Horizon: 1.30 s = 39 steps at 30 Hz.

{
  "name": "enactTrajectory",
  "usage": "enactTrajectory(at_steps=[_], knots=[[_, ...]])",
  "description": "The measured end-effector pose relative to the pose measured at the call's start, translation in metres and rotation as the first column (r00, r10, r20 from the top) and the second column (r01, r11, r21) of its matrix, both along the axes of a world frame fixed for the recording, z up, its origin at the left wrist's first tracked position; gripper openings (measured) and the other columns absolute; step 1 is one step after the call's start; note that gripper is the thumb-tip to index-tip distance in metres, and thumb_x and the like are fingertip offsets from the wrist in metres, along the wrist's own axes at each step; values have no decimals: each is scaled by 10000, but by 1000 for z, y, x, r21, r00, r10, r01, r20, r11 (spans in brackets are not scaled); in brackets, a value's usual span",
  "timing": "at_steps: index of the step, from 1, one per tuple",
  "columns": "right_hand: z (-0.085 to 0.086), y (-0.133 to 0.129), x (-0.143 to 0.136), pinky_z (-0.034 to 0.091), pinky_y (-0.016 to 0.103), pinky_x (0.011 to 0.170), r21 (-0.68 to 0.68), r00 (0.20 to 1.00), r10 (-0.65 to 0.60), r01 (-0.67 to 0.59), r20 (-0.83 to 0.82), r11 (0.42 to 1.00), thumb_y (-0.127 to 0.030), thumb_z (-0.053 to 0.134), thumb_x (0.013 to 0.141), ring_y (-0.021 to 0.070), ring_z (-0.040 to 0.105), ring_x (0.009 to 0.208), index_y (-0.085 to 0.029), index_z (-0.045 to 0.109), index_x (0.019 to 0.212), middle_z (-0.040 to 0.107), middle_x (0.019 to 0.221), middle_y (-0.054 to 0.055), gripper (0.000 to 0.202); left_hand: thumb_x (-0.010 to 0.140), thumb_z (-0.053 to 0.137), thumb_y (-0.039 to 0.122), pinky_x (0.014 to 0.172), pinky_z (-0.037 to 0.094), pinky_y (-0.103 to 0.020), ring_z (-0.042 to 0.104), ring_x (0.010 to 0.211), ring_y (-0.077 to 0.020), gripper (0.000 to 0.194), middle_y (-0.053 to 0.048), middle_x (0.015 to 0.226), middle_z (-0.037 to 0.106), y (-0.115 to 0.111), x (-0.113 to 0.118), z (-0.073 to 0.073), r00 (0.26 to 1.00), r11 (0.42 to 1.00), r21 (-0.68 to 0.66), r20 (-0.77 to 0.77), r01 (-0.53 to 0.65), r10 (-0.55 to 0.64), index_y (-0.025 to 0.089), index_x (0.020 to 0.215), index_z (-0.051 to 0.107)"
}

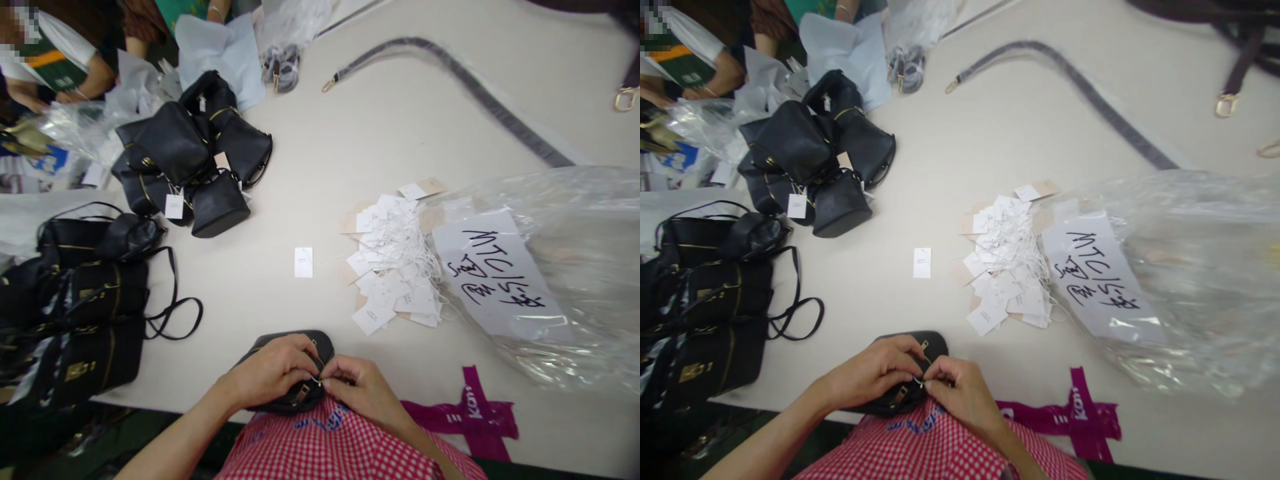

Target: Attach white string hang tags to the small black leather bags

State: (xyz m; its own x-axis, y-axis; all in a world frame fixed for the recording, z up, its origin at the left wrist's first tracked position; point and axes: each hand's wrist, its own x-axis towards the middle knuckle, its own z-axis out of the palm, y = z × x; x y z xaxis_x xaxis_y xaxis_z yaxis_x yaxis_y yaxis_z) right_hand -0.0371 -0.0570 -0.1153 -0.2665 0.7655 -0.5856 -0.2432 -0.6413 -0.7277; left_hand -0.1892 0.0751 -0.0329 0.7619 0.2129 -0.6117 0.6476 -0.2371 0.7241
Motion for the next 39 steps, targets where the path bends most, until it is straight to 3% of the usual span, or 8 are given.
enactTrajectory(at_steps=[7, 11, 17, 22, 26, 31, 34, 39], knots=[[3, -2, 2, 429, 289, 605, -33, 994, -66, 63, -89, 997, -256, 628, 741, 169, 595, 627, -193, 698, 830, 689, 698, 6, 130, 934, 451, 138, 729, 438, -279, 559, 803, -180, 191, -30, 850, 611, -8, 2, -1, 995, 978, 185, -27, 97, -94, 178, 848, 617], [10, -3, 16, 519, 343, 790, -166, 931, -255, 217, -260, 962, -259, 713, 732, 190, 675, 811, -228, 672, 994, 728, 930, 23, 268, 949, 400, 185, 762, 450, -290, 583, 800, -167, 200, -28, 871, 645, -10, 6, 11, 970, 958, 161, -10, -237, 242, 183, 913, 597], [20, -14, 31, 478, 396, 968, -182, 891, -311, 264, -330, 947, -272, 807, 738, 214, 682, 971, -216, 702, 971, 751, 977, 50, 262, 959, 393, 250, 680, 462, -254, 599, 708, -131, 182, -22, 844, 686, -22, 26, 30, 815, 798, -215, 17, -563, 580, 184, 881, 544], [31, -23, 32, 493, 453, 992, -192, 891, -382, 341, -244, 920, -398, 837, 720, 271, 685, 1042, -197, 711, 881, 758, 988, 79, 287, 959, 397, 288, 617, 416, -240, 514, 614, -117, 205, 36, 686, 555, -47, 38, 29, 794, 788, -147, 28, -598, 607, 203, 794, 484], [36, -25, 29, 591, 412, 827, 18, 899, -435, 436, -59, 900, -471, 794, 749, 287, 678, 1042, -222, 714, 920, 747, 1042, 95, 313, 955, 406, 263, 766, 427, -286, 559, 703, -145, 198, 36, 647, 567, -60, 39, 27, 816, 820, -12, 87, -572, 571, 205, 793, 505], [33, -29, 27, 585, 284, 561, 234, 838, -534, 500, 114, 834, -454, 726, 820, 269, 696, 959, -234, 690, 909, 708, 1180, 117, 240, 909, 393, 247, 516, 440, -223, 581, 637, -141, 124, -14, 791, 601, -64, 34, 23, 757, 752, -194, 63, -630, 651, 200, 845, 489], [34, -27, 27, 532, 250, 466, 253, 865, -497, 467, 67, 847, -414, 736, 823, 223, 716, 809, -246, 671, 964, 673, 1273, 121, 229, 855, 426, 189, 504, 457, -225, 561, 566, -124, 96, -19, 771, 629, -67, 36, 23, 789, 777, -291, 105, -558, 606, 186, 805, 508], [43, -18, 27, 593, 328, 715, 157, 872, -486, 489, -59, 858, -429, 794, 767, 275, 686, 1050, -269, 659, 965, 679, 1282, 98, 288, 863, 453, 153, 773, 466, -256, 564, 771, -134, 166, -11, 858, 633, -75, 42, 28, 771, 802, -293, 241, -521, 589, 180, 753, 575]])
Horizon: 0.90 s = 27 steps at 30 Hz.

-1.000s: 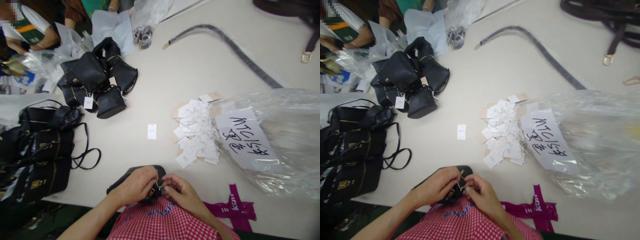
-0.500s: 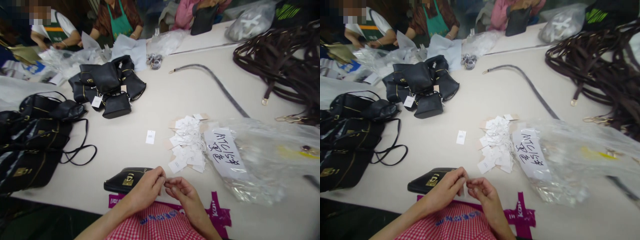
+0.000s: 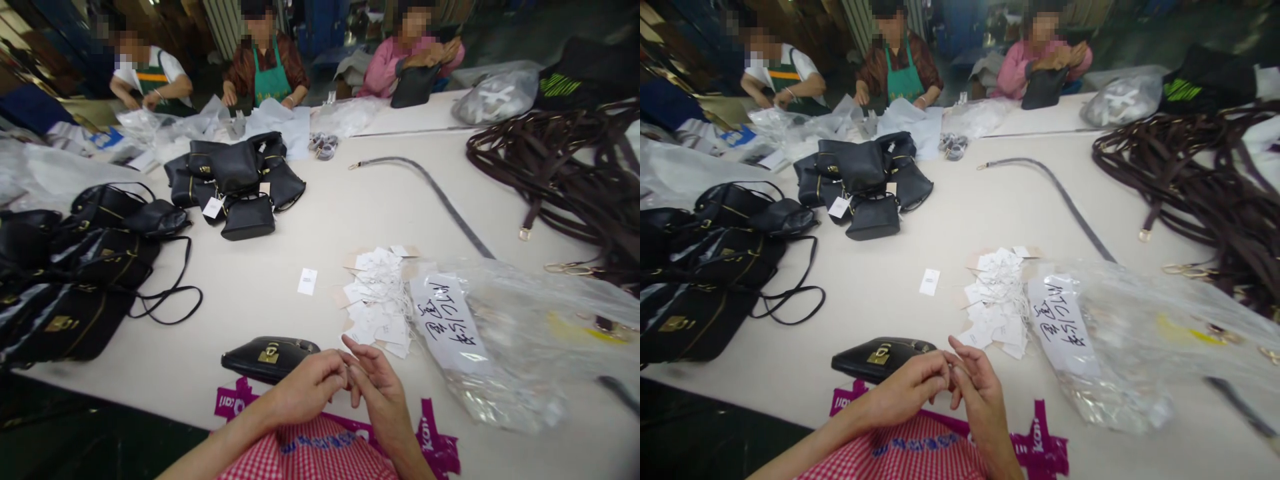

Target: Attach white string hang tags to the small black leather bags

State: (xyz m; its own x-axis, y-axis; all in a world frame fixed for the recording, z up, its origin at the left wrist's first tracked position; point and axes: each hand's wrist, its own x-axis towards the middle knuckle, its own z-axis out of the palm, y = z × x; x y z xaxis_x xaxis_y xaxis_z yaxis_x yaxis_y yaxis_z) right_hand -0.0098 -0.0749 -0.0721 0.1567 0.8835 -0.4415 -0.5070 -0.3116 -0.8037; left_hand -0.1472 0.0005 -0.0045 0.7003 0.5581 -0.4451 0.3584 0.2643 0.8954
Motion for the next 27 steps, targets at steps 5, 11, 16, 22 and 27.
enactTrajectory(at_steps=[5, 11, 16, 22, 27], knots=[[-4, -2, 7, 579, 326, 718, -65, 1000, -21, 22, 19, 998, -462, 761, 789, 299, 629, 1157, -275, 656, 1019, 629, 1342, 81, 314, 870, 473, 207, 725, 447, -264, 554, 709, -146, 145, 5, 740, 584, -6, -1, -9, 994, 996, 0, -61, -94, 94, 188, 737, 529], [-5, -7, 16, 534, 335, 725, -123, 975, 144, -124, 170, 985, -499, 713, 815, 189, 640, 695, -230, 708, 1056, 728, 842, 38, 361, 863, 474, 249, 656, 446, -251, 558, 668, -142, 125, 10, 713, 582, -5, -2, -16, 983, 985, -69, -102, -157, 149, 184, 773, 531], [-1, -2, 10, 514, 332, 712, -57, 962, 218, -211, 165, 976, -484, 706, 811, 204, 621, 730, -226, 747, 919, 708, 869, 38, 283, 846, 481, 214, 669, 447, -249, 561, 693, -141, 110, 2, 736, 593, -2, -1, -14, 984, 987, -65, -117, -144, 136, 176, 766, 545], [-3, 1, 7, 472, 298, 707, -19, 961, 154, -154, 230, 988, -458, 709, 813, 201, 586, 742, -217, 706, 764, 646, 745, 14, 246, 873, 470, 221, 687, 432, -269, 546, 692, -154, 144, 8, 709, 572, 1, 0, -6, 974, 988, 20, -170, -150, 152, 182, 754, 542], [-4, -1, 7, 449, 286, 719, -90, 978, 133, -119, 160, 989, -474, 725, 786, 200, 546, 768, -225, 686, 770, 622, 766, 2, 252, 873, 477, 195, 701, 389, -268, 513, 731, -162, 158, 9, 714, 557, 4, -1, -5, 959, 959, 245, -208, -142, 195, 195, 738, 559]])
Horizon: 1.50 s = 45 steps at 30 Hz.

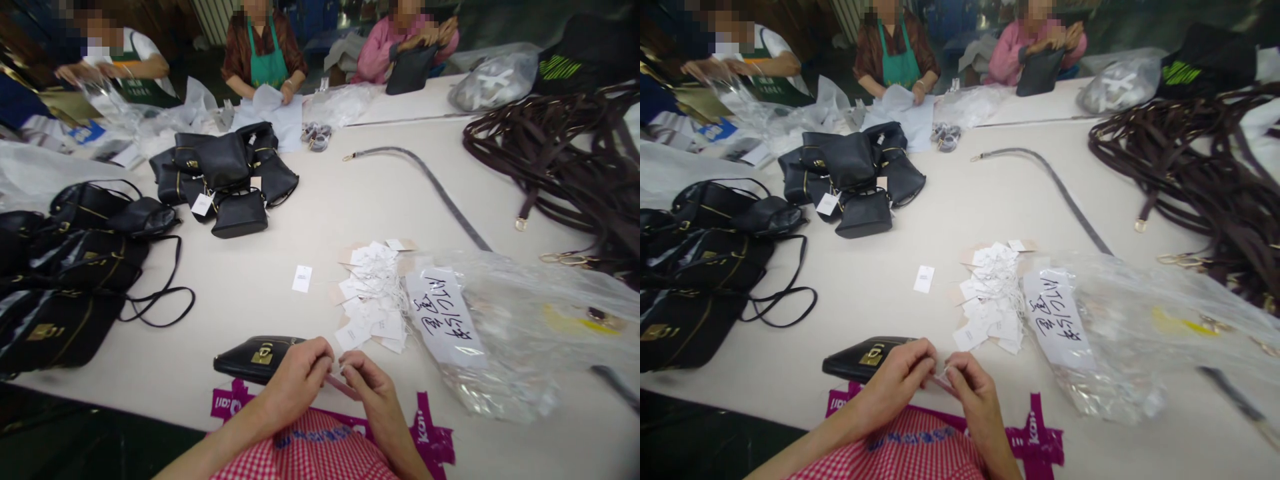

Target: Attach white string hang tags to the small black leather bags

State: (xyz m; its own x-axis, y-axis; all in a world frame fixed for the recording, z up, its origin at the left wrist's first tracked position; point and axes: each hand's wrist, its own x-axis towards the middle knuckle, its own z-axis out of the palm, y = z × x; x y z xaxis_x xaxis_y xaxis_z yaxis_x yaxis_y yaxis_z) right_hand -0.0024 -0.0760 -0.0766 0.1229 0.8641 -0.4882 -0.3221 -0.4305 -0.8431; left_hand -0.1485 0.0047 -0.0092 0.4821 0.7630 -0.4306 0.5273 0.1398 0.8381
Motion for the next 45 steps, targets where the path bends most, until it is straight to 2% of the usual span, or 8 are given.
enactTrajectory(at_steps=[3, 9, 15, 20, 23, 29, 37, 45], knots=[[-2, -2, -2, 420, 273, 667, -32, 997, 33, -35, -69, 999, -480, 706, 799, 174, 485, 698, -216, 685, 764, 571, 709, -13, 267, 850, 481, 168, 659, 396, -246, 528, 674, -146, 147, 19, 671, 565, 0, 1, -5, 1000, 999, -46, 23, 7, -6, 190, 758, 594], [0, -2, -9, 366, 257, 581, -131, 983, -85, 64, -161, 989, -497, 700, 800, 144, 423, 617, -197, 639, 721, 506, 629, -32, 316, 811, 533, 131, 640, 394, -230, 504, 610, -115, 158, 52, 655, 564, -4, 5, -12, 990, 987, -142, 112, -68, 85, 187, 940, 603], [-2, -1, -12, 384, 263, 601, -99, 970, -96, 76, -221, 992, -474, 743, 766, 147, 453, 625, -191, 688, 732, 570, 645, -19, 290, 838, 539, 166, 615, 390, -230, 550, 650, -125, 57, 22, 695, 606, -7, 7, -13, 989, 989, -131, 115, -74, 89, 179, 868, 586], [-5, -1, -17, 434, 284, 639, -193, 879, -191, 116, -437, 974, -486, 803, 692, 169, 542, 650, -220, 667, 743, 626, 701, -13, 303, 804, 552, 163, 587, 381, -217, 505, 613, -111, 34, 37, 663, 556, -8, 9, -12, 974, 978, -125, 131, -169, 185, 179, 827, 572], [-3, 0, -19, 475, 325, 686, -211, 858, -197, 107, -474, 972, -518, 815, 656, 207, 599, 689, -237, 646, 726, 665, 734, 11, 335, 819, 570, 198, 590, 387, -220, 521, 626, -118, 25, 27, 674, 578, -9, 9, -14, 975, 977, -133, 129, -164, 182, 177, 826, 583], [-1, 2, -20, 465, 306, 672, -215, 817, -208, 105, -537, 971, -473, 823, 676, 190, 603, 667, -230, 649, 709, 679, 730, -3, 300, 811, 537, 139, 601, 384, -225, 537, 629, -121, 71, 33, 675, 592, -12, 7, -19, 988, 991, -40, 76, -128, 131, 185, 836, 585], [-1, 3, -21, 444, 285, 610, -255, 766, -263, 134, -586, 958, -413, 855, 656, 165, 577, 597, -216, 658, 685, 663, 669, -19, 280, 807, 512, 86, 600, 381, -227, 548, 618, -122, 141, 37, 668, 598, -10, 9, -14, 999, 996, 86, -9, -35, 36, 192, 837, 600], [-1, 5, -22, 457, 250, 635, -297, 710, -311, 149, -632, 943, -384, 901, 609, 142, 606, 633, -193, 672, 670, 697, 672, -17, 304, 797, 510, 63, 588, 373, -215, 537, 599, -111, 201, 48, 659, 590, -11, 7, -19, 998, 993, 102, -2, -54, 55, 186, 915, 616]])
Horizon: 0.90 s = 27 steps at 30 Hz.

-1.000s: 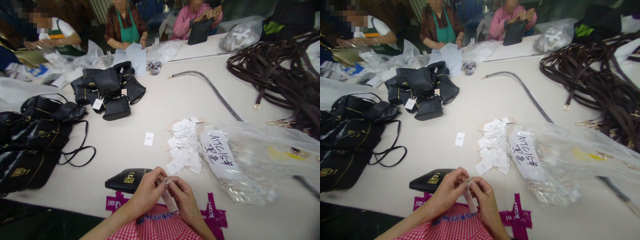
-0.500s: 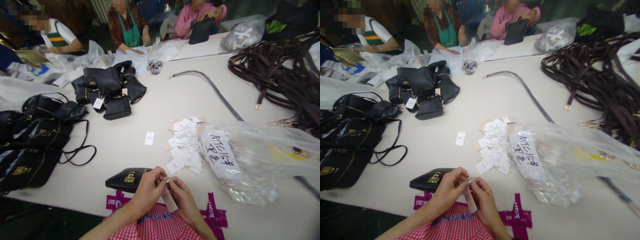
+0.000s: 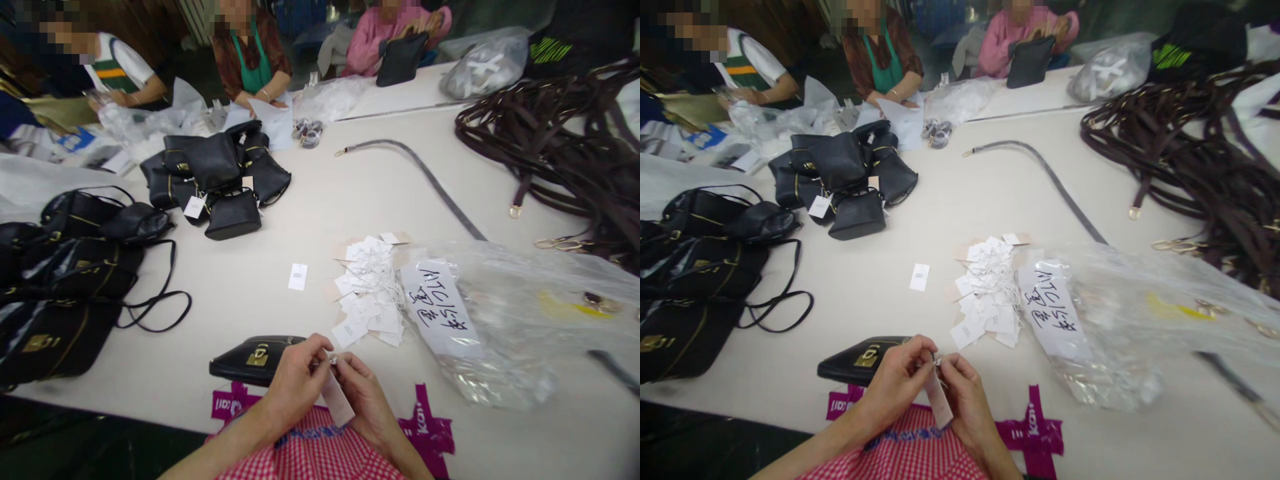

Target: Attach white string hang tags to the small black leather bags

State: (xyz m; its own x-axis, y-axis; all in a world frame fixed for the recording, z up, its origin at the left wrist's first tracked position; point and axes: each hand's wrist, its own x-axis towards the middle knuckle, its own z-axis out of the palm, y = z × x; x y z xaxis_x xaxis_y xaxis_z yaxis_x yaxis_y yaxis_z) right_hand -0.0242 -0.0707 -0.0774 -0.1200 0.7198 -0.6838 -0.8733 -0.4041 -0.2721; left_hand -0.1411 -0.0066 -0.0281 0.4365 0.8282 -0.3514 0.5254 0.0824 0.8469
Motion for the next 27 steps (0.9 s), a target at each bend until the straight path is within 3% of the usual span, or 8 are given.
enactTrajectory(at_steps=[9, 14, 16, 19, 24, 26, 27], knots=[[-3, -2, -1, 433, 265, 603, 39, 995, 53, -56, 83, 998, -432, 863, 652, 150, 570, 603, -211, 647, 681, 648, 649, -31, 310, 796, 504, 41, 606, 381, -208, 546, 606, -106, 211, 51, 658, 592, 0, 2, 1, 999, 999, 32, -27, 24, -23, 184, 907, 613], [-4, -4, 2, 399, 253, 600, 91, 932, 68, -107, 356, 990, -430, 813, 724, 136, 496, 605, -194, 654, 685, 585, 622, -42, 287, 829, 506, 88, 607, 390, -220, 546, 598, -115, 187, 45, 649, 590, -1, 0, 1, 999, 999, 38, -50, 20, -18, 181, 950, 614], [-3, -3, 3, 418, 260, 651, 148, 822, 39, -149, 568, 978, -429, 760, 783, 150, 518, 664, -196, 652, 703, 595, 671, -30, 269, 844, 483, 101, 625, 417, -227, 572, 614, -124, 223, 35, 660, 607, -1, -1, 0, 1000, 1000, 13, -31, 2, -1, 180, 1002, 620], [-4, 0, 4, 438, 279, 698, 226, 593, -27, -263, 805, 938, -398, 634, 890, 173, 560, 746, -212, 640, 744, 611, 767, -4, 237, 852, 443, 102, 666, 470, -236, 626, 672, -137, 280, 8, 728, 658, -2, -1, -3, 998, 996, -73, 39, -42, 44, 184, 1056, 617], [-17, -5, 3, 448, 286, 682, 250, 361, -89, -431, 928, 867, -342, 505, 969, 171, 557, 744, -222, 586, 720, 563, 760, 6, 288, 833, 456, 88, 681, 512, -238, 658, 702, -142, 269, 10, 751, 672, -8, -4, -15, 982, 976, -182, 123, -121, 145, 191, 1038, 597], [-23, -9, 4, 477, 298, 684, 228, 275, -93, -515, 957, 826, -350, 453, 994, 174, 568, 744, -225, 587, 747, 561, 761, 12, 308, 854, 470, 100, 657, 515, -240, 654, 683, -145, 232, 15, 729, 663, -10, -8, -23, 984, 974, -198, 118, -111, 136, 194, 1026, 595], [-26, -10, 6, 500, 309, 710, 177, 217, -63, -557, 974, 812, -352, 449, 1002, 175, 584, 763, -229, 609, 788, 583, 786, 16, 295, 875, 495, 126, 654, 521, -248, 660, 693, -153, 205, 11, 739, 669, -10, -11, -27, 992, 975, -216, 105, -51, 75, 196, 1041, 594]])
